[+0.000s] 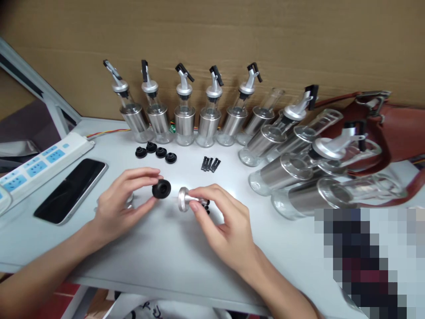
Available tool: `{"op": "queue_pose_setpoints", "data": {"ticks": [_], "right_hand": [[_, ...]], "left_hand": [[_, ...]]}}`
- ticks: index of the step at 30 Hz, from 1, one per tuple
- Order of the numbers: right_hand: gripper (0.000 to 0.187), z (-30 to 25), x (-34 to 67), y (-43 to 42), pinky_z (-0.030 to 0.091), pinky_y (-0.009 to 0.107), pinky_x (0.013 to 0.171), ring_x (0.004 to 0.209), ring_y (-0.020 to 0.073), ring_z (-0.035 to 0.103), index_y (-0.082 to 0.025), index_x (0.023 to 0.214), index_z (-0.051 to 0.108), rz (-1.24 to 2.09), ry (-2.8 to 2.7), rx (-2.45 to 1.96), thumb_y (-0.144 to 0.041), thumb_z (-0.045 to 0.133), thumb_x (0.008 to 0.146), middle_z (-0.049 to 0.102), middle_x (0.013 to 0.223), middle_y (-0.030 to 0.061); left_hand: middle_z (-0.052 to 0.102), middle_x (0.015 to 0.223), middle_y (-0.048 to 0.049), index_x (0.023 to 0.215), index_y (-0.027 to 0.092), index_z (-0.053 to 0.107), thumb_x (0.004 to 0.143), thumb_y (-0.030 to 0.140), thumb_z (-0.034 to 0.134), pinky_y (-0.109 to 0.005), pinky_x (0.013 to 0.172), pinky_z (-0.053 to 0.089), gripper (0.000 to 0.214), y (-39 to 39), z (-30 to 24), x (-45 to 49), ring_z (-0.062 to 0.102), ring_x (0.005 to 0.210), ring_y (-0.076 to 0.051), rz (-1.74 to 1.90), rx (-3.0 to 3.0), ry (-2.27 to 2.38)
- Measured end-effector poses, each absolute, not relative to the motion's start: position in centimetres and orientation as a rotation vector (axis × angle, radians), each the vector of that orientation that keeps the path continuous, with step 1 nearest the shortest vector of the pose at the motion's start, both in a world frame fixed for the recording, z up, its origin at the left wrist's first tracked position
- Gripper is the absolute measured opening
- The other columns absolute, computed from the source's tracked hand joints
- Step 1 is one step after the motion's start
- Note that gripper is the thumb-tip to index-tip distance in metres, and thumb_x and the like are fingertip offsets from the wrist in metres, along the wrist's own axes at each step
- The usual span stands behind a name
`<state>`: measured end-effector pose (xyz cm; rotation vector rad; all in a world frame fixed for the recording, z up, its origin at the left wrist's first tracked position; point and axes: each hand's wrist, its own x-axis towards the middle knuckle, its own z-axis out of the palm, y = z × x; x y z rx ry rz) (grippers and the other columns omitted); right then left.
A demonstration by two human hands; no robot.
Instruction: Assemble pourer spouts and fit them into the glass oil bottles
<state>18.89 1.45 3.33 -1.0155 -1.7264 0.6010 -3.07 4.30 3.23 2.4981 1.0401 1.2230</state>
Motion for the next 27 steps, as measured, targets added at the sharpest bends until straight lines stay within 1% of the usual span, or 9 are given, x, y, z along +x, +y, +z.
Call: {"op": "queue_pose_setpoints", "data": {"ticks": [4, 6, 9, 11, 13, 16, 19, 24, 27], "right_hand": [[0.029, 3.1, 19.0, 1.5, 0.048, 0.027, 0.071, 0.080, 0.0135, 0.061, -0.024, 0.109, 0.063, 0.571, -1.667, -1.036, -0.005, 0.059, 0.088, 0.067, 0.091, 0.0010], [0.028, 3.1, 19.0, 1.5, 0.049, 0.026, 0.073, 0.082, 0.0131, 0.061, -0.024, 0.109, 0.063, 0.563, -1.643, -1.030, -0.006, 0.058, 0.088, 0.068, 0.092, 0.0008], [0.025, 3.0, 19.1, 1.5, 0.049, 0.025, 0.073, 0.083, 0.0126, 0.063, -0.024, 0.107, 0.062, 0.569, -1.631, -1.046, -0.007, 0.057, 0.090, 0.068, 0.092, 0.0004], [0.022, 2.9, 19.1, 1.5, 0.050, 0.023, 0.072, 0.082, 0.0120, 0.064, -0.023, 0.106, 0.061, 0.579, -1.661, -1.069, -0.008, 0.055, 0.091, 0.068, 0.090, -0.0001], [0.020, 2.9, 19.1, 1.5, 0.050, 0.021, 0.070, 0.079, 0.0111, 0.064, -0.022, 0.104, 0.061, 0.592, -1.705, -1.066, -0.008, 0.055, 0.091, 0.069, 0.089, -0.0006], [0.019, 3.0, 19.0, 1.5, 0.049, 0.021, 0.069, 0.076, 0.0102, 0.064, -0.022, 0.102, 0.060, 0.609, -1.752, -1.024, -0.008, 0.057, 0.089, 0.068, 0.087, -0.0009], [0.020, 3.1, 18.9, 1.5, 0.050, 0.021, 0.071, 0.077, 0.0105, 0.064, -0.021, 0.101, 0.061, 0.606, -1.772, -1.013, -0.007, 0.059, 0.087, 0.069, 0.087, -0.0003], [0.021, 3.0, 18.9, 1.6, 0.052, 0.022, 0.072, 0.078, 0.0118, 0.067, -0.019, 0.103, 0.063, 0.625, -1.845, -0.948, -0.006, 0.060, 0.087, 0.070, 0.088, 0.0019], [0.022, 2.9, 19.0, 1.6, 0.053, 0.021, 0.072, 0.080, 0.0119, 0.068, -0.020, 0.105, 0.062, 0.635, -1.869, -0.944, -0.007, 0.062, 0.087, 0.071, 0.090, 0.0022]], "left_hand": [[0.067, 0.109, -0.0092, 0.121, 0.019, 0.049, 0.086, 0.000, 0.055, -0.031, 0.088, 0.058, 0.040, 3.8, 2.4, -2.6, 0.066, 0.104, -0.018, 1.264, 2.493, 0.771], [0.068, 0.107, -0.0101, 0.124, 0.017, 0.046, 0.086, -0.001, 0.055, -0.031, 0.085, 0.059, 0.043, 3.7, 2.0, -2.4, 0.067, 0.102, -0.018, 1.284, 2.478, 0.690], [0.067, 0.108, -0.0115, 0.126, 0.016, 0.045, 0.085, 0.000, 0.057, -0.032, 0.089, 0.058, 0.045, 3.5, 1.5, -2.2, 0.066, 0.103, -0.019, 1.280, 2.382, 0.688], [0.066, 0.109, -0.0120, 0.124, 0.016, 0.048, 0.085, 0.002, 0.058, -0.032, 0.090, 0.058, 0.043, 3.3, 1.4, -2.1, 0.065, 0.106, -0.019, 1.276, 2.276, 0.742], [0.064, 0.110, -0.0115, 0.117, 0.017, 0.053, 0.084, 0.002, 0.060, -0.031, 0.091, 0.057, 0.037, 3.1, 1.6, -2.0, 0.063, 0.107, -0.019, 1.279, 2.199, 0.822], [0.064, 0.105, -0.0093, 0.107, 0.016, 0.059, 0.083, 0.001, 0.062, -0.027, 0.089, 0.055, 0.029, 3.0, 2.0, -2.0, 0.064, 0.101, -0.016, 1.315, 2.196, 0.870], [0.063, 0.100, -0.0071, 0.106, 0.014, 0.060, 0.082, -0.002, 0.062, -0.023, 0.085, 0.054, 0.028, 3.2, 2.2, -2.1, 0.063, 0.094, -0.013, 1.363, 2.199, 0.847], [0.064, 0.100, -0.0057, 0.106, 0.017, 0.061, 0.082, 0.000, 0.065, -0.022, 0.087, 0.052, 0.030, 3.4, 1.8, -2.1, 0.063, 0.097, -0.013, 1.314, 2.017, 0.796], [0.065, 0.098, -0.0043, 0.103, 0.019, 0.064, 0.080, 0.003, 0.069, -0.020, 0.087, 0.053, 0.028, 3.3, 2.0, -2.1, 0.063, 0.096, -0.012, 1.294, 1.816, 0.764]]}}
